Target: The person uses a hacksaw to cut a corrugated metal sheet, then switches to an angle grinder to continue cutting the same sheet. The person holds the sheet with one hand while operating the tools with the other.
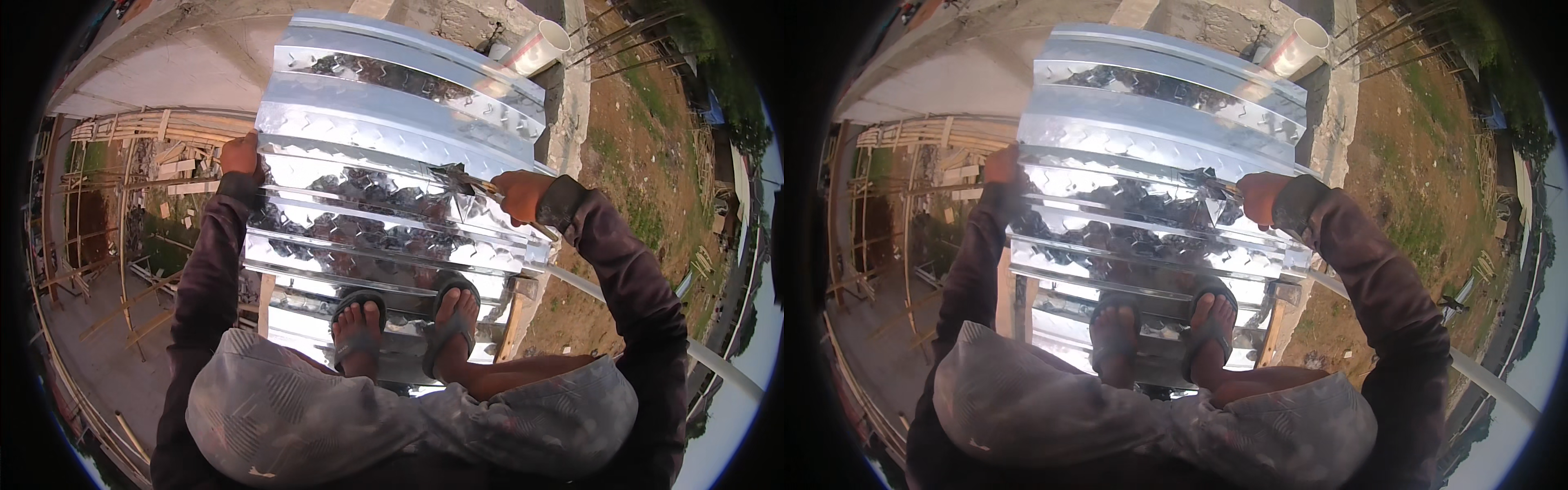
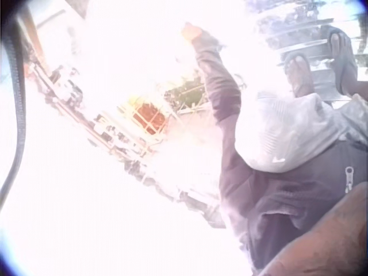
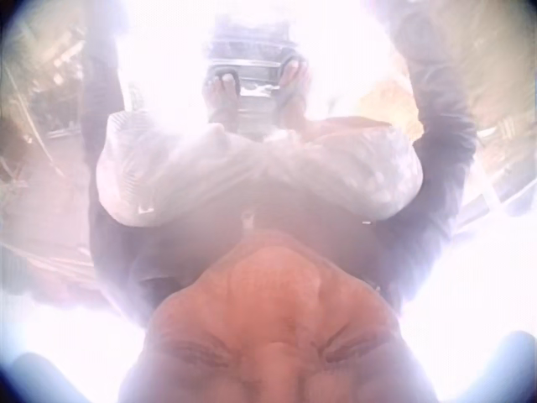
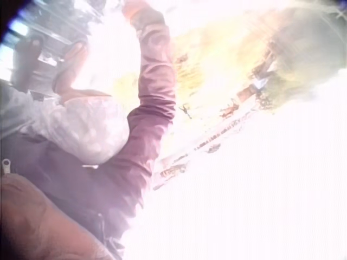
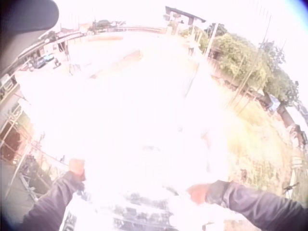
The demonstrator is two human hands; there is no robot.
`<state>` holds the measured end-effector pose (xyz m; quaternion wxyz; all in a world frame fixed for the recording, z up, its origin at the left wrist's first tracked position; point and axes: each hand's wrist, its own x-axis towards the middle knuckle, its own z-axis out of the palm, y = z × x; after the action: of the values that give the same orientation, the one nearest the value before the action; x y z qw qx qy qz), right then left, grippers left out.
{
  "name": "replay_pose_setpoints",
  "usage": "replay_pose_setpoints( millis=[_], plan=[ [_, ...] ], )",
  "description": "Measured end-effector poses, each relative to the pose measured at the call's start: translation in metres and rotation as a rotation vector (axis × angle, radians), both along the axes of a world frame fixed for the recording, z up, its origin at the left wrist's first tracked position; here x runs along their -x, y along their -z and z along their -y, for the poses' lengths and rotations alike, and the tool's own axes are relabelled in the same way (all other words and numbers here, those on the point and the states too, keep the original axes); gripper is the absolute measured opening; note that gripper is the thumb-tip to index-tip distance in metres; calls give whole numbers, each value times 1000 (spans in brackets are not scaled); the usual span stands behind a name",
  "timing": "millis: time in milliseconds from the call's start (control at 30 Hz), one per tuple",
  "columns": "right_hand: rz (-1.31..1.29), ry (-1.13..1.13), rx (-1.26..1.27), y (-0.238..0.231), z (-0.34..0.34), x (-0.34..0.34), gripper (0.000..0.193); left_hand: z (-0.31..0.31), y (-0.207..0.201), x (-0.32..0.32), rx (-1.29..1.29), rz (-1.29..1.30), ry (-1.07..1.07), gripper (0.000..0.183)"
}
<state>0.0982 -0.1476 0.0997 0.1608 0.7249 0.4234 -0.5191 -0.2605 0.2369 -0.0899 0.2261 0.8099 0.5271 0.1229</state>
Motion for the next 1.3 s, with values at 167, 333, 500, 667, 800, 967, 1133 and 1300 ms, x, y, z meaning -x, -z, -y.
replay_pose_setpoints(
  millis=[167, 333, 500, 667, 800, 967, 1133, 1300],
  plan=[
    [30, -82, -31, 0, 8, 15, 19, 62, -58, 6, 74, 242, -187, 47],
    [1, -79, -196, 21, 29, 21, 20, 78, -69, 18, -31, 354, -233, 46],
    [-78, -73, -223, 12, 27, 17, 21, 84, -80, 18, 23, 364, -253, 46],
    [-128, 9, -43, -11, 4, 20, 29, 83, -69, 31, -158, 312, -194, 49],
    [-122, 76, -3, -34, -1, 20, 31, 95, -92, 19, 1, 380, -251, 49],
    [-19, 8, -64, -59, -4, 34, 24, 92, -89, 13, -45, 271, -238, 50],
    [-46, -24, 114, -81, -37, 42, 19, 84, -74, 23, -137, 206, -213, 51],
    [-267, -342, 219, -49, -99, 3, 14, 88, -84, 20, -94, 189, -294, 48]
  ],
)
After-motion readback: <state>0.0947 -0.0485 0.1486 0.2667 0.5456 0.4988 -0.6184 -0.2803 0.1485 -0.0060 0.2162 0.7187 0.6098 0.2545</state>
